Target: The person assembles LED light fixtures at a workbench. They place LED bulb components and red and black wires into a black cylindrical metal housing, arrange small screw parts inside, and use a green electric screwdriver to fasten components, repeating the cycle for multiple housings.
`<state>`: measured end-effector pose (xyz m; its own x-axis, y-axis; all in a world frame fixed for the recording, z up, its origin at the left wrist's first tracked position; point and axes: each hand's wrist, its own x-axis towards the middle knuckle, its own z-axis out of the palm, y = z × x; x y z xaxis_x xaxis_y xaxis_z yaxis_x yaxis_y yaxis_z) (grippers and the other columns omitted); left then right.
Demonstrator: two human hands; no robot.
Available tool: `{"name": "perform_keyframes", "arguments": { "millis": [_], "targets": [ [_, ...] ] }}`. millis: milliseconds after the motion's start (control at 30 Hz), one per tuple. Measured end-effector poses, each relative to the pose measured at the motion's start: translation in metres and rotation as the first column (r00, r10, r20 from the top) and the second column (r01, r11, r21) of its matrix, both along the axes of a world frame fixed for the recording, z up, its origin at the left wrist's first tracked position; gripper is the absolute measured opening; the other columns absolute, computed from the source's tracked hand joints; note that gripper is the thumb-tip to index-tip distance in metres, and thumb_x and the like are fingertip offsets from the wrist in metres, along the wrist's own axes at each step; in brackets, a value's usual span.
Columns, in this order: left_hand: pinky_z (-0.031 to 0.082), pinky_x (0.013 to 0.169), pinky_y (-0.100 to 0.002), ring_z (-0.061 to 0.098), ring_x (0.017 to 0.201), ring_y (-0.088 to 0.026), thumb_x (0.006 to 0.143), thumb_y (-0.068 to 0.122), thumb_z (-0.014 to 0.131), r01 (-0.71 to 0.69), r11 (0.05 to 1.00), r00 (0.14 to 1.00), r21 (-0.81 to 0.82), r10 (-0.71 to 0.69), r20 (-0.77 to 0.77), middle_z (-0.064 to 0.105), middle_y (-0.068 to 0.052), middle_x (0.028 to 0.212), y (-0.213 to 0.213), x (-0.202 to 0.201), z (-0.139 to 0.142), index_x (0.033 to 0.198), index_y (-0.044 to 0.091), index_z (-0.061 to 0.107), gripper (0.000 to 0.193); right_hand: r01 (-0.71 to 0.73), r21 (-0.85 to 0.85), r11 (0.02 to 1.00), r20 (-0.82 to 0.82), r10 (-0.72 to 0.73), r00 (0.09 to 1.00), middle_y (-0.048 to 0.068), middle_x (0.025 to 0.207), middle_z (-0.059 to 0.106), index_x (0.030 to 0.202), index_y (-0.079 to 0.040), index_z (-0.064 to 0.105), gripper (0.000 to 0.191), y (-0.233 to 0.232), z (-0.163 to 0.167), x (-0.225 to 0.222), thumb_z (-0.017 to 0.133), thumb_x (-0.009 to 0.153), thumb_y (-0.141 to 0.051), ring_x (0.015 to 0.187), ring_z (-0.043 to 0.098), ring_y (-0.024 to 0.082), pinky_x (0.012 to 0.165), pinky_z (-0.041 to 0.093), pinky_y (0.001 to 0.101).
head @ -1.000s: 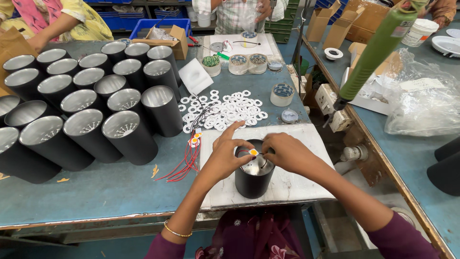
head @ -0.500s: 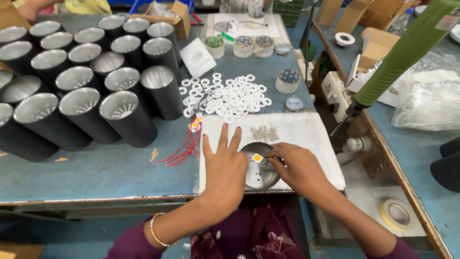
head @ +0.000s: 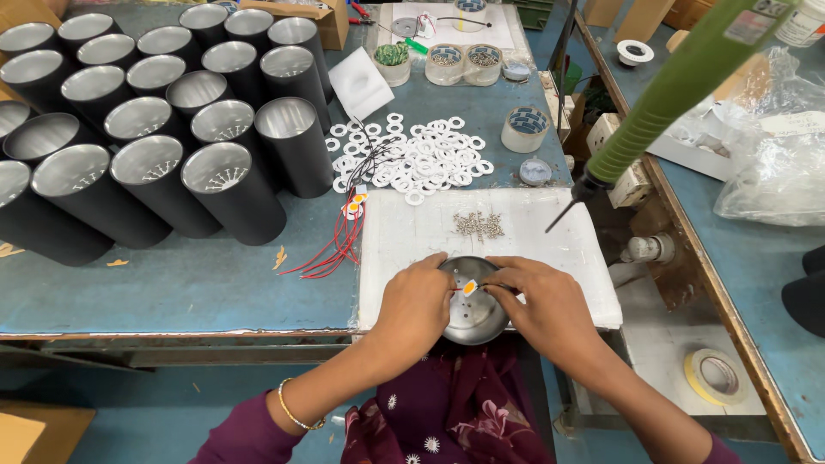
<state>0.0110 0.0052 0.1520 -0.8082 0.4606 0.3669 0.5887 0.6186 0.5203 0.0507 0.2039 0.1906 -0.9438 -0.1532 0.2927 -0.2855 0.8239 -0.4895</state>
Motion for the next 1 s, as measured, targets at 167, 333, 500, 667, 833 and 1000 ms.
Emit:
{"name": "perform_keyframes", "arguments": {
  "millis": [167,333,500,667,833,1000],
  "targets": [
    [0.054,0.084,-0.05,0.068,0.095,-0.043,0.078,0.001,0.063,-0.037,0.999,0.998,-0.017,0.038,0.046,0.064,-0.026,0.128,-0.001,0.002,0.0,0.087,0.0,0.078,0.017,-0.039,0.041,0.998,0.031,0.038,0.999,0.003,0.117,0.073,0.093,-0.01,0.079,0.015,-0.007,0.007,-0.002,0.073,0.081,-0.018,0.098,0.069,0.027,0.08,0.054,0.0404],
    [0.054,0.084,-0.049,0.068,0.097,-0.042,0.078,0.0,0.064,-0.073,0.997,0.997,-0.038,0.075,0.035,0.065,-0.024,0.128,-0.011,0.006,-0.005,0.089,-0.004,0.075,0.016,-0.056,0.214,0.975,0.03,0.051,0.998,0.0,0.119,0.07,0.087,-0.01,0.079,0.01,-0.022,0.005,-0.005,0.071,0.081,-0.013,0.106,0.064,0.025,0.079,0.054,0.0416],
    [0.047,0.098,-0.051,0.058,0.12,-0.045,0.065,-0.001,0.067,-0.081,0.992,0.986,-0.092,0.066,-0.15,0.061,-0.031,0.13,-0.017,0.011,-0.008,0.083,-0.005,0.073,0.019,-0.059,0.404,0.913,-0.001,0.065,0.998,0.002,0.115,0.069,0.084,-0.007,0.077,0.013,-0.036,-0.004,-0.015,0.071,0.073,-0.006,0.101,0.064,0.027,0.073,0.056,0.0415],
    [0.037,0.106,-0.053,0.046,0.135,-0.046,0.06,-0.001,0.068,-0.096,0.976,0.98,-0.196,0.058,-0.191,0.055,-0.032,0.14,-0.022,0.007,-0.006,0.079,-0.004,0.072,0.019,-0.053,0.558,0.828,0.056,0.026,0.998,0.003,0.103,0.066,0.076,-0.009,0.075,0.011,-0.043,-0.011,-0.026,0.07,0.069,-0.001,0.097,0.064,0.025,0.068,0.057,0.04],
    [0.045,0.095,-0.051,0.055,0.123,-0.044,0.063,-0.001,0.069,-0.024,0.998,0.978,-0.059,0.012,-0.206,0.06,-0.03,0.129,-0.026,0.002,-0.006,0.082,-0.002,0.072,0.02,-0.049,0.517,0.855,0.034,0.038,0.999,0.003,0.102,0.065,0.074,-0.009,0.075,0.009,-0.042,-0.009,-0.028,0.071,0.069,-0.003,0.097,0.065,0.026,0.067,0.057,0.0419],
    [0.053,0.076,-0.049,0.066,0.092,-0.038,0.071,-0.002,0.067,-0.024,0.984,0.997,-0.176,0.036,0.066,0.064,-0.02,0.1,-0.021,0.001,-0.005,0.083,0.001,0.07,0.013,-0.139,0.453,0.88,0.16,0.073,0.984,0.004,0.116,0.066,0.082,-0.01,0.079,0.01,-0.041,0.013,-0.026,0.071,0.075,-0.011,0.097,0.067,0.029,0.075,0.056,0.0447]
  ]
}}
